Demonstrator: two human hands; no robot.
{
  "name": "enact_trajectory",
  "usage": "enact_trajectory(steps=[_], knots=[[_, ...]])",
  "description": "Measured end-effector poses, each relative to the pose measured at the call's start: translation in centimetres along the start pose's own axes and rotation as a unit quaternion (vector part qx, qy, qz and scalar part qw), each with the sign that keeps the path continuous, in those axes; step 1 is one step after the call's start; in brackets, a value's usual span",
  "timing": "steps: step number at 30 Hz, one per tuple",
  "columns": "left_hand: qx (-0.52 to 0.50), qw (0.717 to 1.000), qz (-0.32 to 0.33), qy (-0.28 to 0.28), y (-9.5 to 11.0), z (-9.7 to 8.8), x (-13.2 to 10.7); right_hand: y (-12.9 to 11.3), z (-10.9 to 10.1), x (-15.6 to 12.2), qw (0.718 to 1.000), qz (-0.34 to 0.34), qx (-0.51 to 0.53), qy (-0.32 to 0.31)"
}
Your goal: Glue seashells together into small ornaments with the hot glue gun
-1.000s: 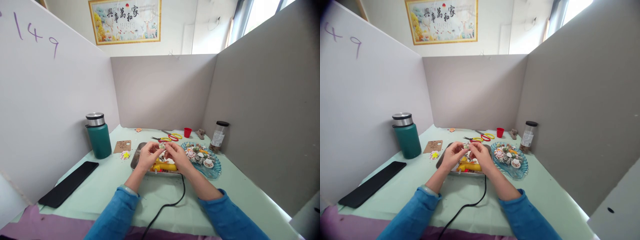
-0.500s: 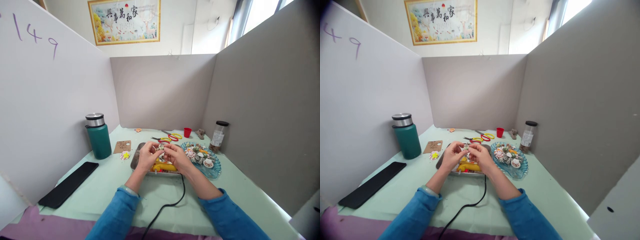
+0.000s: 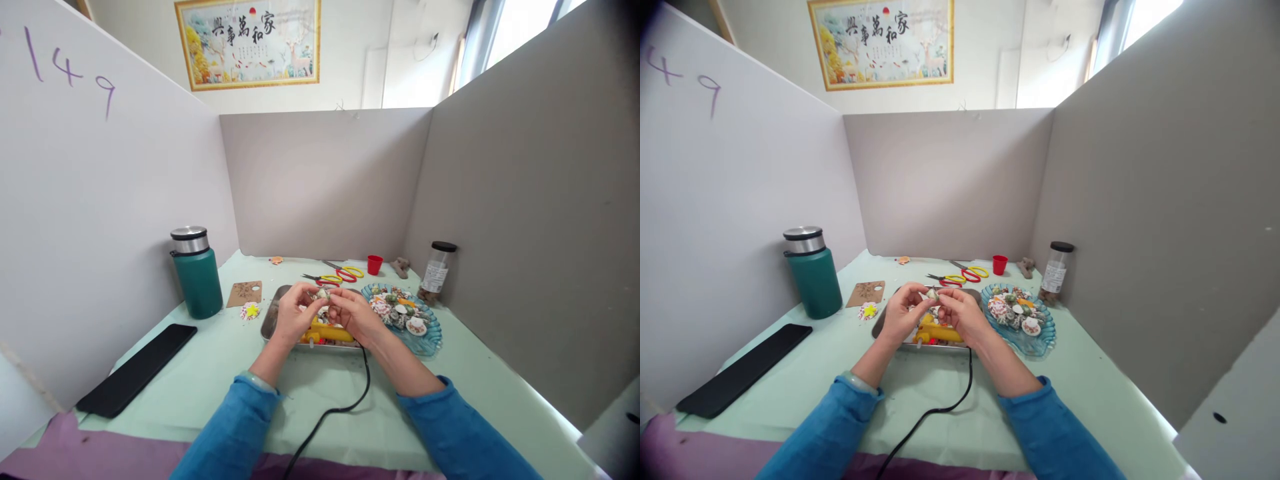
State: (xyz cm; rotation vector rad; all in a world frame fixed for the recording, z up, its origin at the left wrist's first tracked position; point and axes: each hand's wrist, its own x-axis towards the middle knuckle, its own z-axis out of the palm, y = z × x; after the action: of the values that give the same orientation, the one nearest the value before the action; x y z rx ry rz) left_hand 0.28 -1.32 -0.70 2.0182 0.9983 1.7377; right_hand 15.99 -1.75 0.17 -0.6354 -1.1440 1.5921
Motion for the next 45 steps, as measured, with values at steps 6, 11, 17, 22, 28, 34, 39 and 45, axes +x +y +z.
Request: enact_trajectory(steps=[6,11,17,22,28,34,39,45], knots=[[0.001,1.0,0.01,0.006,0.0,0.0,0.0,0.1,-0.2,0.0,1.0,-0.002,-0.013,-0.021],[-0.001,1.0,0.023,0.002,0.1,0.0,0.1,0.0,-0.1,0.0,1.0,-0.002,-0.011,-0.025],[0.006,1.0,0.019,-0.003,0.1,0.0,0.0,-0.1,0.0,0.0,1.0,-0.004,-0.011,-0.019],[0.008,1.0,0.01,-0.006,0.1,-0.1,0.0,-0.1,0.1,0.0,0.998,-0.042,-0.038,0.001],[0.011,1.0,-0.004,-0.006,0.2,-0.1,0.0,0.0,0.5,-0.1,0.967,-0.151,-0.192,0.066],[0.016,1.0,0.009,-0.011,-0.1,-0.1,0.1,0.5,0.4,-0.2,0.928,-0.22,-0.286,0.092],[0.017,1.0,0.018,-0.012,-0.3,0.0,0.1,0.9,0.3,-0.2,0.903,-0.245,-0.335,0.11],[0.014,1.0,0.018,-0.012,-0.4,0.0,0.1,0.9,0.3,-0.2,0.904,-0.25,-0.331,0.107]])
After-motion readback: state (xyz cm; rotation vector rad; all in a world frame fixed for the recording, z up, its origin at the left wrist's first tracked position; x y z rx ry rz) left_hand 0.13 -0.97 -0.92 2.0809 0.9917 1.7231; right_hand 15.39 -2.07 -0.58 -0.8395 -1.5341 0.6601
